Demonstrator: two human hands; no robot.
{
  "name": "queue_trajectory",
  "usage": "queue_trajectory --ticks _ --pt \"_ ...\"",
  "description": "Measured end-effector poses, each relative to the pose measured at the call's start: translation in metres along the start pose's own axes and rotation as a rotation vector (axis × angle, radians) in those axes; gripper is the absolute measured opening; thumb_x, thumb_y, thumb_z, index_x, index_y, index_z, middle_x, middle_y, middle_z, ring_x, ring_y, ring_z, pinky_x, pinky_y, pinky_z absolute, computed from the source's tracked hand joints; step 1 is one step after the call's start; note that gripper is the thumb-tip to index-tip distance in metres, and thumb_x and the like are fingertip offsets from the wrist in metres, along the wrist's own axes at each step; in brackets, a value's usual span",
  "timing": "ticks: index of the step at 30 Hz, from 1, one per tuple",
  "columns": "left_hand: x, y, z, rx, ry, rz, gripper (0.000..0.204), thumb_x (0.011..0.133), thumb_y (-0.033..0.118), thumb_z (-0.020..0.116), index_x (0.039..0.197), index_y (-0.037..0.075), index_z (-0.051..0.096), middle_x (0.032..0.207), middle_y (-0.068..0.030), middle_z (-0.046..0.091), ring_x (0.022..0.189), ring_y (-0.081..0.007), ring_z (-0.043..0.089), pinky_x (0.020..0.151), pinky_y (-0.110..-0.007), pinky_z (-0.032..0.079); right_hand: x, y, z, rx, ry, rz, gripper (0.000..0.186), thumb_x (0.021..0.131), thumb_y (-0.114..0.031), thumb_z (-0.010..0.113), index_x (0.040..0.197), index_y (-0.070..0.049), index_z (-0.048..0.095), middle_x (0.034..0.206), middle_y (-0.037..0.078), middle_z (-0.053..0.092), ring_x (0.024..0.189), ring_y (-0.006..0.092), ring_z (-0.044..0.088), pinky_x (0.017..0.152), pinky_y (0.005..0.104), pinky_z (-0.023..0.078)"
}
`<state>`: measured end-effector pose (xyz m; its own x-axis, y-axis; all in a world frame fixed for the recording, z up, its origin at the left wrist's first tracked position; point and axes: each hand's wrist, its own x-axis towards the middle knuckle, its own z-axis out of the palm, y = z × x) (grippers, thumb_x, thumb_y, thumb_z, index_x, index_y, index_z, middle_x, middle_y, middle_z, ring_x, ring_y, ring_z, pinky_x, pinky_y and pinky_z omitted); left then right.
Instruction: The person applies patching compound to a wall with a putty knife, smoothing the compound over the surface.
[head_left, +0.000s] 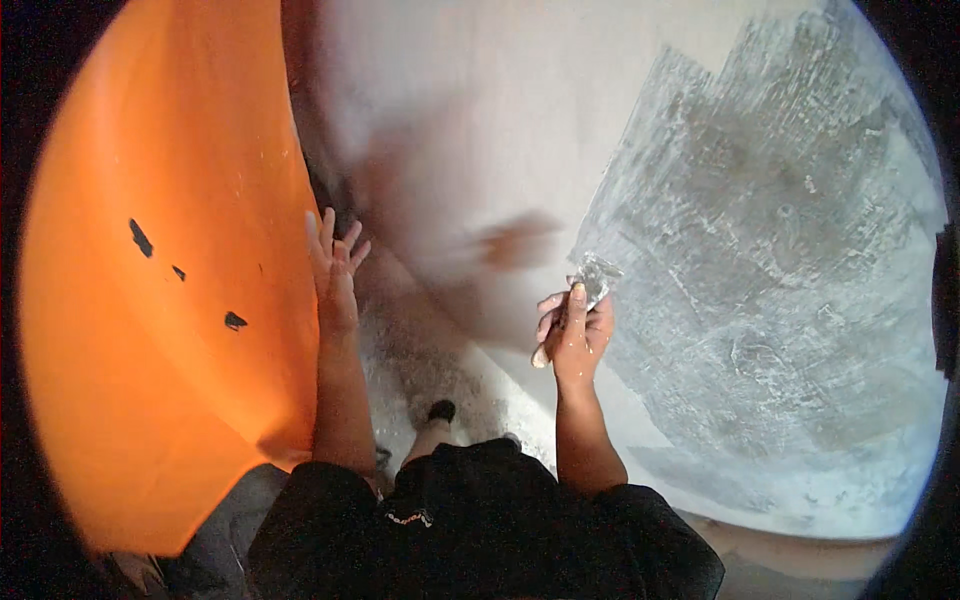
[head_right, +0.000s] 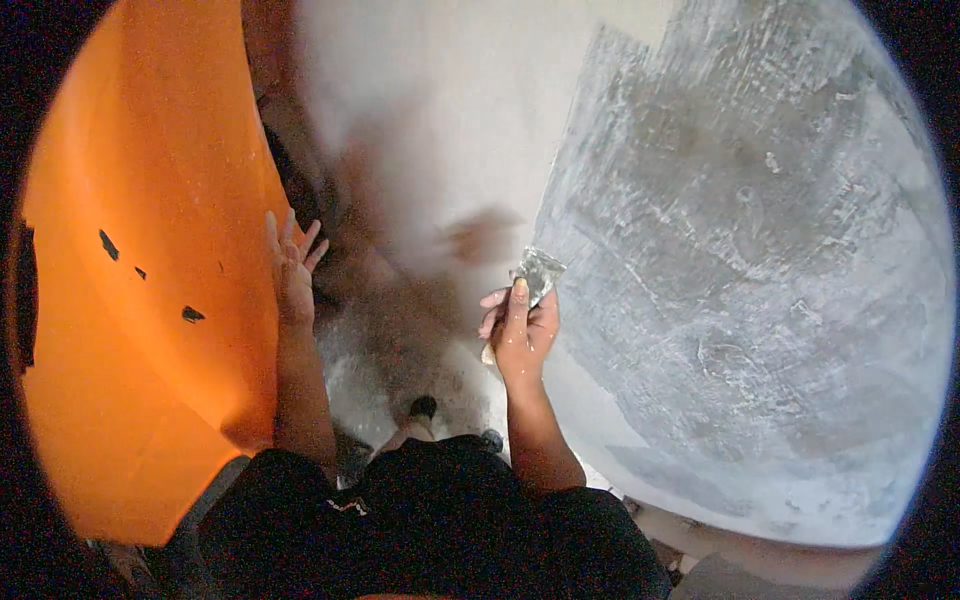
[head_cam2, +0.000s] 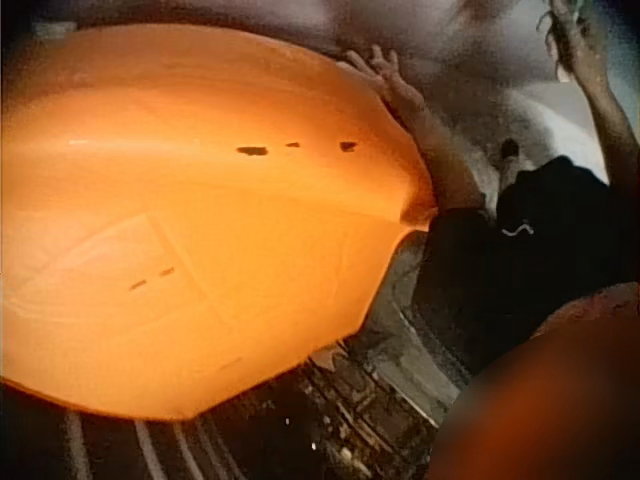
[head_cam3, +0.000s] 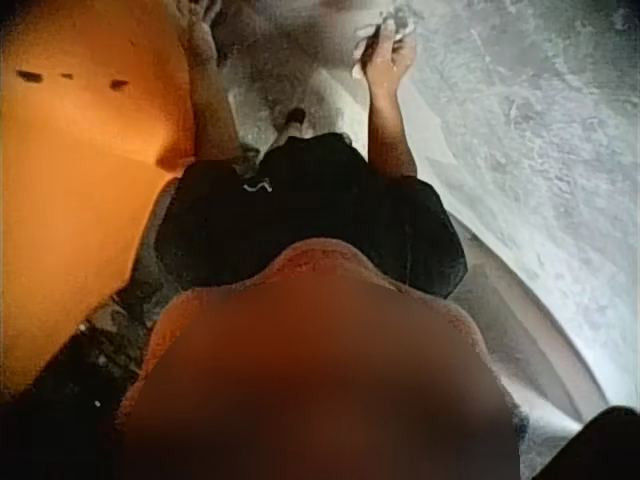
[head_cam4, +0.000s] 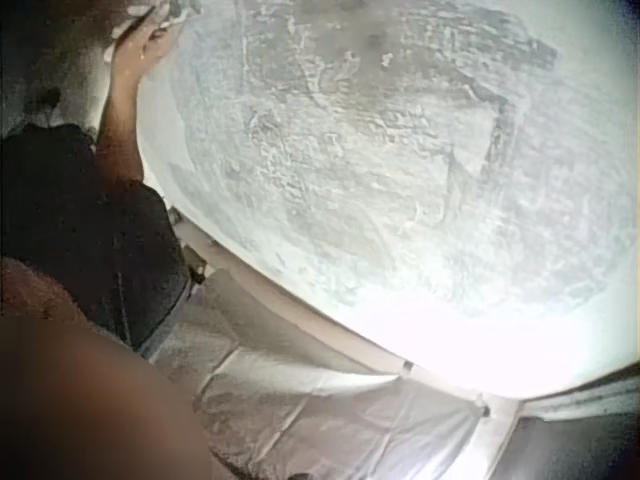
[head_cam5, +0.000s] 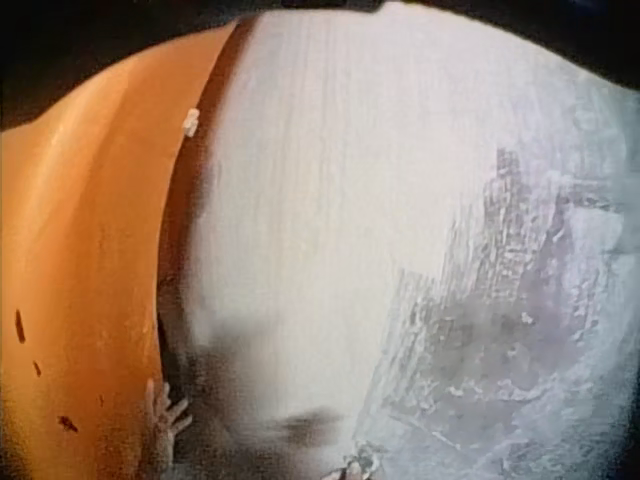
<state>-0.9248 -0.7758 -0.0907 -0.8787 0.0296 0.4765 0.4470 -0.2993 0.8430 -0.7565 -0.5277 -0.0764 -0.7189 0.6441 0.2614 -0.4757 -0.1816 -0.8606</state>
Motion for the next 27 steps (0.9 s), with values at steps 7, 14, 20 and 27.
queue_trajectory --ticks 7,14,20,27 --pt "0.055 -0.051 0.054 -0.200 -0.247 -0.074 0.080 0.096 0.036 0.052 0.153 0.010 0.004 0.154 -0.0192 0.022 0.132 -0.0373 0.040 0.105 -0.050 0.037 0.032 0.014 0.021 -0.159 0.258 -0.129 0.028 0.099 -0.028 0.053 0.093 -0.001 0.055 0.068 0.011 0.063 0.045 0.0136 0.052 0.043 0.0258 0.042" --pt "0.062 -0.087 0.139 -0.205 -0.382 0.057 0.050 0.093 0.018 0.059 0.137 0.005 0.038 0.146 -0.0172 0.036 0.130 -0.0294 0.041 0.104 -0.041 0.035 0.054 0.040 0.042 -0.214 0.468 -0.107 0.034 0.097 -0.031 0.057 0.085 0.001 0.059 0.064 0.011 0.062 0.045 0.0143 0.055 0.043 0.0257 0.044" --pt "0.044 -0.088 0.185 -0.138 -0.386 0.256 0.006 0.086 -0.001 0.062 0.088 0.003 0.057 0.100 -0.0127 0.064 0.096 -0.0211 0.060 0.086 -0.034 0.046 0.062 0.053 0.045 -0.160 0.538 -0.118 0.032 0.097 -0.030 0.058 0.087 0.000 0.060 0.063 0.010 0.062 0.047 0.0138 0.056 0.043 0.0259 0.044" --pt "0.033 -0.081 0.201 -0.259 -0.646 0.103 0.017 0.094 0.006 0.054 0.079 0.000 0.054 0.080 -0.0078 0.063 0.065 -0.0143 0.060 0.061 -0.027 0.048 0.074 0.044 0.051 -0.213 0.619 -0.258 0.027 0.098 -0.028 0.056 0.092 -0.001 0.058 0.062 0.006 0.060 0.047 0.0113 0.054 0.042 0.0244 0.043"
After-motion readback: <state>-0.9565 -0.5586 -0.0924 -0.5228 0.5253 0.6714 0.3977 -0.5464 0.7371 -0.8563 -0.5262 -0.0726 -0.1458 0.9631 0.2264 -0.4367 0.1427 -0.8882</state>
